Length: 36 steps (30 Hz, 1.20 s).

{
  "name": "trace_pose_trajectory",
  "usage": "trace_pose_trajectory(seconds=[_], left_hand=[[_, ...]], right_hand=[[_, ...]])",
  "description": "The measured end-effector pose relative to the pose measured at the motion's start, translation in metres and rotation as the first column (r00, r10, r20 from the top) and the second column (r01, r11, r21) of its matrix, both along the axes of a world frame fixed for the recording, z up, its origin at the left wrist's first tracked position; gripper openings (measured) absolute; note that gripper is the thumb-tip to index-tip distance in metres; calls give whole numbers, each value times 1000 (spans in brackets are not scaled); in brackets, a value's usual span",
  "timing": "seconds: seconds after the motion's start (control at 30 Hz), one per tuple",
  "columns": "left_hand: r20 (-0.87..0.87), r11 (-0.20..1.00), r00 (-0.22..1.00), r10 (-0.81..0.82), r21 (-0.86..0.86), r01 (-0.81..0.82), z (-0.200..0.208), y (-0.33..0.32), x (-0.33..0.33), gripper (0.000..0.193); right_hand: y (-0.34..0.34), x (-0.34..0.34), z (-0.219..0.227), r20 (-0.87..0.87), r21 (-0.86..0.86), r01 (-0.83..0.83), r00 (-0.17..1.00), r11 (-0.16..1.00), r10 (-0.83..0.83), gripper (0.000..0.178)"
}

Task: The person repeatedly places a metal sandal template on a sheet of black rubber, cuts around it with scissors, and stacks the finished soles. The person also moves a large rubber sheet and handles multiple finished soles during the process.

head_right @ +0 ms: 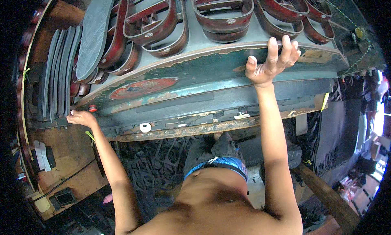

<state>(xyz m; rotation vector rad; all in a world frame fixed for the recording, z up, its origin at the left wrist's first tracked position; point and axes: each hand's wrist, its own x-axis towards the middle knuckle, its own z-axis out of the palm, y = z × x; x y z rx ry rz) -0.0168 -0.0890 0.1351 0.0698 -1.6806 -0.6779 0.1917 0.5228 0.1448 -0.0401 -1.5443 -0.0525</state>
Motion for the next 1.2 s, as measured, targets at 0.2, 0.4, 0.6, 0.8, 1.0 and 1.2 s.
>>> trace_pose_trajectory(seconds=[0.2, 0.4, 0.6, 0.8, 1.0, 1.2], left_hand=[[49, 1000, 999, 10, 5, -10, 6, 6, 4, 43], [141, 992, 990, -23, -120, 41, 22, -1, 27, 43], [244, 974, 950, -194, -67, 216, -37, 5, 87, 40], [529, 881, 706, -471, 311, 355, -176, 39, 177, 25], [583, 856, 704, -406, -28, 517, -187, 27, 184, 16], [646, 781, 680, -347, -204, 591, -185, 19, 188, 13]], right_hand=[[-1, -3, 1, -34, -27, 17, 999, 999, -18, 63], [-6, -1, 7, 12, -39, 11, 1000, 999, -11, 63], [-30, 40, 12, 293, -233, 10, 954, 972, 61, 63], [-152, 133, -75, 551, -663, -155, 561, 733, 617, 25], [-216, 144, -144, 843, -377, 29, 424, 926, 330, 62], [-219, 144, -147, 833, -386, 75, 457, 920, 312, 64]])
